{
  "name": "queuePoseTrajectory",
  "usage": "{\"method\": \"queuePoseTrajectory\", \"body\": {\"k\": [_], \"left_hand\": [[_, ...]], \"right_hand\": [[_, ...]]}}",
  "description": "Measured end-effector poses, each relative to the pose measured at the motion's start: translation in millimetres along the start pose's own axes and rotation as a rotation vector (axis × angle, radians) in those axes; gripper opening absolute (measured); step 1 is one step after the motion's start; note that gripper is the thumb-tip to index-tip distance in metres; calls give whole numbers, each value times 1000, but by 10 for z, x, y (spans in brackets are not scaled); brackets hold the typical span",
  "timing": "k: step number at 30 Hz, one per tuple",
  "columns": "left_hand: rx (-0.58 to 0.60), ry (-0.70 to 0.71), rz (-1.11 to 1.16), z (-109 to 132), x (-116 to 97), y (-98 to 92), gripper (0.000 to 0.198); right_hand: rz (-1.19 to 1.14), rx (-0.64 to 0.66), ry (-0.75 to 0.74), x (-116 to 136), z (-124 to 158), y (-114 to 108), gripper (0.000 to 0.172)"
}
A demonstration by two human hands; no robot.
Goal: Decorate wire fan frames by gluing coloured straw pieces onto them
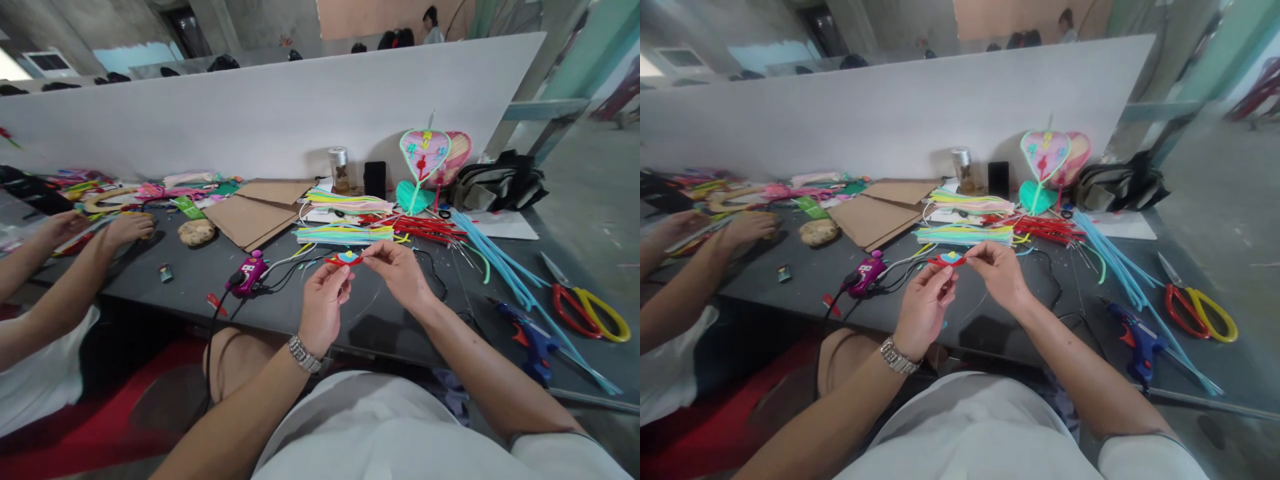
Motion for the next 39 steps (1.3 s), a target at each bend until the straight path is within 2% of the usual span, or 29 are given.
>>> {"method": "queuePoseTrajectory", "body": {"k": [13, 16, 19, 22, 25, 27, 32, 39], "left_hand": [[-40, -1, -19, 18, 46, -20, 28], [-39, 8, -20, 17, 54, -15, 26], [-66, 8, -26, 3, 60, -20, 27], [-115, -11, -16, -10, 58, -28, 29], [-138, -9, 0, -9, 41, -21, 31], [-149, -7, 13, 0, 31, -12, 31], [-125, 11, 36, 16, 39, 1, 30], [-102, 29, 42, 15, 77, -15, 29]], "right_hand": [[-41, 55, 126, -37, -44, 41, 22], [-52, 45, 118, -65, -55, 48, 25], [89, -126, -2, -82, 8, 40, 21], [337, -334, -262, -57, 155, 53, 10], [522, -388, -490, -44, 281, 104, 11], [613, -401, -565, -49, 313, 131, 13], [713, -443, -572, -76, 275, 156, 16], [606, -412, -494, -75, 218, 185, 14]]}}
Point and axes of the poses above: each hand's wrist, its own z-axis away from the middle knuckle, its own y-axis out of the palm, x = y × z, the point moved 3 cm from there along -z, towards the middle knuckle, and after that the axes turned 12 degrees about y, right-handed, at the moved point
